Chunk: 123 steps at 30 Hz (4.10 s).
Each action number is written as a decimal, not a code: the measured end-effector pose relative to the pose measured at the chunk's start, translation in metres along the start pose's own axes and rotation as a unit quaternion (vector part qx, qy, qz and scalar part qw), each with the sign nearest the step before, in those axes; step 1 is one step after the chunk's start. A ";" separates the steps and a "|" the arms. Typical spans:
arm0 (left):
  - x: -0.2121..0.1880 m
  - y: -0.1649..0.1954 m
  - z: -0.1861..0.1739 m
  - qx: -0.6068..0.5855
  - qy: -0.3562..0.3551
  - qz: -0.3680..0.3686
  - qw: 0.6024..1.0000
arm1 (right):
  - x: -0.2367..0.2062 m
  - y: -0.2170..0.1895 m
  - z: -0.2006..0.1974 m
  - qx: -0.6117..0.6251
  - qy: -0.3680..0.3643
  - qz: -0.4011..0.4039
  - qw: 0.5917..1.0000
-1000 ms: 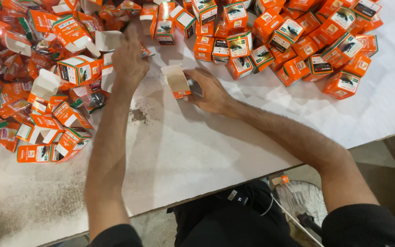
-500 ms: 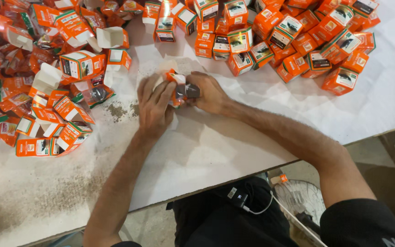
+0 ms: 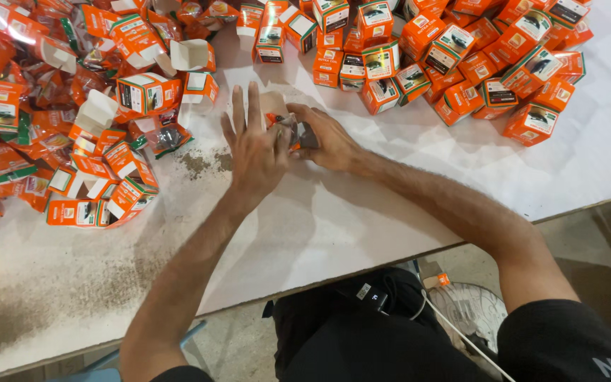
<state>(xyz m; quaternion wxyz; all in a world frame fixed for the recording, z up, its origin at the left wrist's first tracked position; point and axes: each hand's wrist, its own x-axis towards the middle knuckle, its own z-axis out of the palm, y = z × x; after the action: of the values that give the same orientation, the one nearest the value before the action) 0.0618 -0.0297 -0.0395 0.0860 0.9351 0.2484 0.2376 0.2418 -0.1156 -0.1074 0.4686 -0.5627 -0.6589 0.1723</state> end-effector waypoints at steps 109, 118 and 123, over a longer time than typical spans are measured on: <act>-0.008 -0.077 -0.088 0.183 0.227 0.005 0.956 | 0.000 -0.027 0.000 -0.014 0.002 -0.021 1.000; -0.018 -0.063 -0.043 -0.103 0.049 -0.070 0.991 | 0.000 -0.026 -0.005 0.013 -0.004 -0.055 0.998; -0.037 -0.019 -0.025 -0.211 0.207 0.153 0.943 | 0.002 -0.028 -0.007 -0.002 -0.032 -0.024 0.999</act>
<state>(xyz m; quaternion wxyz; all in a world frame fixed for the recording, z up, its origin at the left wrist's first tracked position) 0.0137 -0.0305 -0.0382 0.1904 0.8523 0.0592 0.4836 0.2314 -0.1248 -0.0815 0.4501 -0.5416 -0.6875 0.1774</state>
